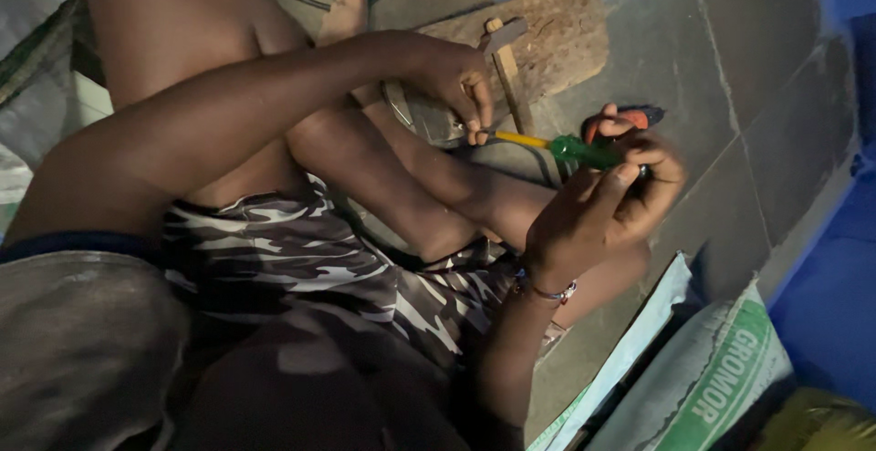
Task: The person uses a screwdriver to drive a screw into a wooden block. They then use a hammer to strike a wooden component while sitting on the floor.
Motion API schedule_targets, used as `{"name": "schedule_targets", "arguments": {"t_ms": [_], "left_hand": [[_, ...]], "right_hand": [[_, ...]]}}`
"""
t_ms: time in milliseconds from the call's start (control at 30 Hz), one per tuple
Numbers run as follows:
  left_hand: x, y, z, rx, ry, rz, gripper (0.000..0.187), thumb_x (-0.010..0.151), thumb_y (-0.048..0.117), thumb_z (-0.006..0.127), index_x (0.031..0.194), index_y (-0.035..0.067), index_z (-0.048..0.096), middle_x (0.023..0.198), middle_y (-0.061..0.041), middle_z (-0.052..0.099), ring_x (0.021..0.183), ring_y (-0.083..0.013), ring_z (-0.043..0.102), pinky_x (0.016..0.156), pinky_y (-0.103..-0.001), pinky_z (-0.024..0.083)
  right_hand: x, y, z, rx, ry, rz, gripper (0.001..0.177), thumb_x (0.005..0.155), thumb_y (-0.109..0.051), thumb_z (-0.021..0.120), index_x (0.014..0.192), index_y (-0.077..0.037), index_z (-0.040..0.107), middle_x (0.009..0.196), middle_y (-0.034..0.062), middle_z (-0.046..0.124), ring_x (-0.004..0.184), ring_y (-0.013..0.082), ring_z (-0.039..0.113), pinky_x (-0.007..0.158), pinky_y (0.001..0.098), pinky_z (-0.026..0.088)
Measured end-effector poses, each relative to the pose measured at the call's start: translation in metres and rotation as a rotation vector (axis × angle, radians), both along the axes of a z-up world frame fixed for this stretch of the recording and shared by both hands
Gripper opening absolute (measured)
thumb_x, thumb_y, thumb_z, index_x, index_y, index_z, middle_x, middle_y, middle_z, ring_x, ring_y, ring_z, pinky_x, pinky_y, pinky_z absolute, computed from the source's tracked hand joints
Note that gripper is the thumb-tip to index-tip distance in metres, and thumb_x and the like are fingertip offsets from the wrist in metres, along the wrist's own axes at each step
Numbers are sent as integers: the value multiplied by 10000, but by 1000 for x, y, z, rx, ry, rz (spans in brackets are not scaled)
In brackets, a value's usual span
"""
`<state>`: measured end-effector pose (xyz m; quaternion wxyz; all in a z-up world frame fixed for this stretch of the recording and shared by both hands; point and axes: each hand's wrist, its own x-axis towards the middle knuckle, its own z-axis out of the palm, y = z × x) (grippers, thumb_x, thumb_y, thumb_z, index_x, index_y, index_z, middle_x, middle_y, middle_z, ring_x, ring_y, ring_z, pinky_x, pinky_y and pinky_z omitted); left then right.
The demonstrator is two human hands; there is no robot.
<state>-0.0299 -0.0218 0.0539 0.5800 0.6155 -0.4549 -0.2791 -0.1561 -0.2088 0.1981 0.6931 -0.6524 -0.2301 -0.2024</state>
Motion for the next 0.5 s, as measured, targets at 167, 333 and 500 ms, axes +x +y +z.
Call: {"name": "schedule_targets", "arguments": {"t_ms": [167, 333, 500], "left_hand": [[-4, 5, 2, 7, -6, 1, 284, 931, 170, 693, 1152, 2, 753, 1078, -64, 803, 968, -120, 742, 887, -285, 558], [-5, 6, 8, 5, -34, 9, 291, 928, 164, 700, 1165, 4, 749, 1082, -65, 801, 960, -117, 735, 875, -285, 556], [-2, 8, 13, -2, -61, 6, 299, 924, 158, 707, 1178, 5, 746, 1086, -66, 799, 952, -114, 729, 862, -286, 555]], "right_hand": [[-27, 5, 12, -313, 31, -314, 125, 1151, -102, 587, 1179, 20, 579, 1193, 154, 679, 1130, 245, 690, 1046, 360, 569], [-48, 3, 29, -589, -44, -412, 95, 1065, 3, 643, 1131, 64, 674, 1143, 171, 698, 1036, 258, 732, 961, 355, 611], [-54, 2, 30, -632, -80, -411, 113, 1009, 65, 633, 1108, 74, 685, 1115, 197, 708, 1002, 267, 735, 918, 339, 608]]}}
